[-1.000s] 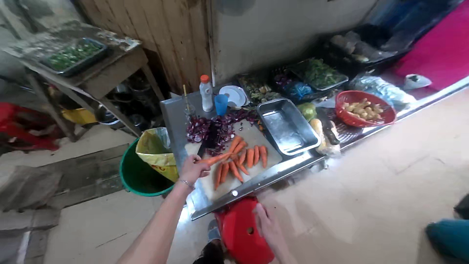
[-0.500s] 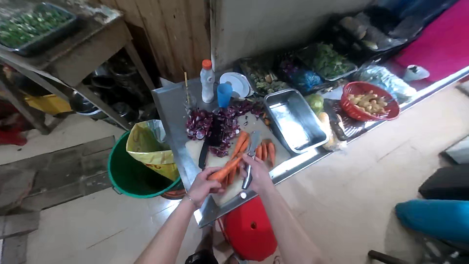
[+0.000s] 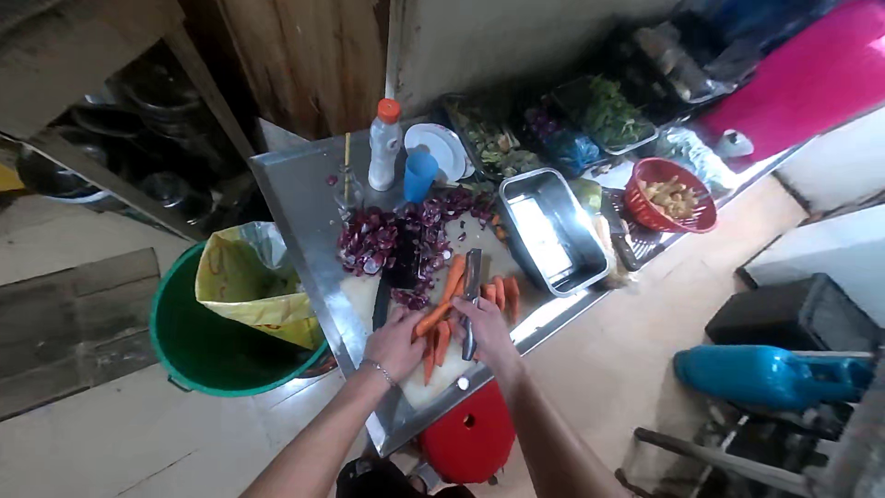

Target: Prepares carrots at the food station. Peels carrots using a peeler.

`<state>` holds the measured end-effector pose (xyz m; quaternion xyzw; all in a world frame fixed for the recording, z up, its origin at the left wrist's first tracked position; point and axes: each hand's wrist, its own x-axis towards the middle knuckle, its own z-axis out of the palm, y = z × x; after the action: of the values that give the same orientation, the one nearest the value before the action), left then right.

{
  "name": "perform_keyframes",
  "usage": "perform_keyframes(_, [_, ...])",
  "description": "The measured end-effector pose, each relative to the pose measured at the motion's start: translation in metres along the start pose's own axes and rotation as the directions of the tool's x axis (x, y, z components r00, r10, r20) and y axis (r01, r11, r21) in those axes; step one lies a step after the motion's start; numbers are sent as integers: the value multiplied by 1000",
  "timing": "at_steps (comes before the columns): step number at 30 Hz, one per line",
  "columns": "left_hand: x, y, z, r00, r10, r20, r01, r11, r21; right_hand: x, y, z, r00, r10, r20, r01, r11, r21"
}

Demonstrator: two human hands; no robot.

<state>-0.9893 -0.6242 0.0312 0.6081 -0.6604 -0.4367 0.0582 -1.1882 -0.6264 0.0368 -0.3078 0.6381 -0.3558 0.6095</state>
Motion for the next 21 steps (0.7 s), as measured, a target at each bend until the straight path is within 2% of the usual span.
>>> perform_keyframes(3, [-4,-11,-13,985,-142,-99,140,990,-22,4,-6,5,987,50,-156,-82,974,-211])
perform_keyframes(5, [-3,-22,-22,956,-241,-169,243,970,-9,16,-9,0,962,-14,-272,-112,889,-444])
perform_keyframes(7, [3,-31,-26,928,-303,-217,311,951,1,27,-11,-8,932,-117,-342,-116,799,-591])
perform_keyframes(12, [25,-34,-25,923,-345,-169,359,931,61,45,-21,-16,888,-207,-410,-195,637,-745])
perform_keyframes(16, [33,-29,-22,926,-353,-132,364,928,73,58,-28,-9,887,-199,-417,-282,481,-830])
perform_keyframes(21, [31,-30,-21,947,-320,-34,316,945,-77,60,-31,-6,891,-185,-414,-339,336,-879])
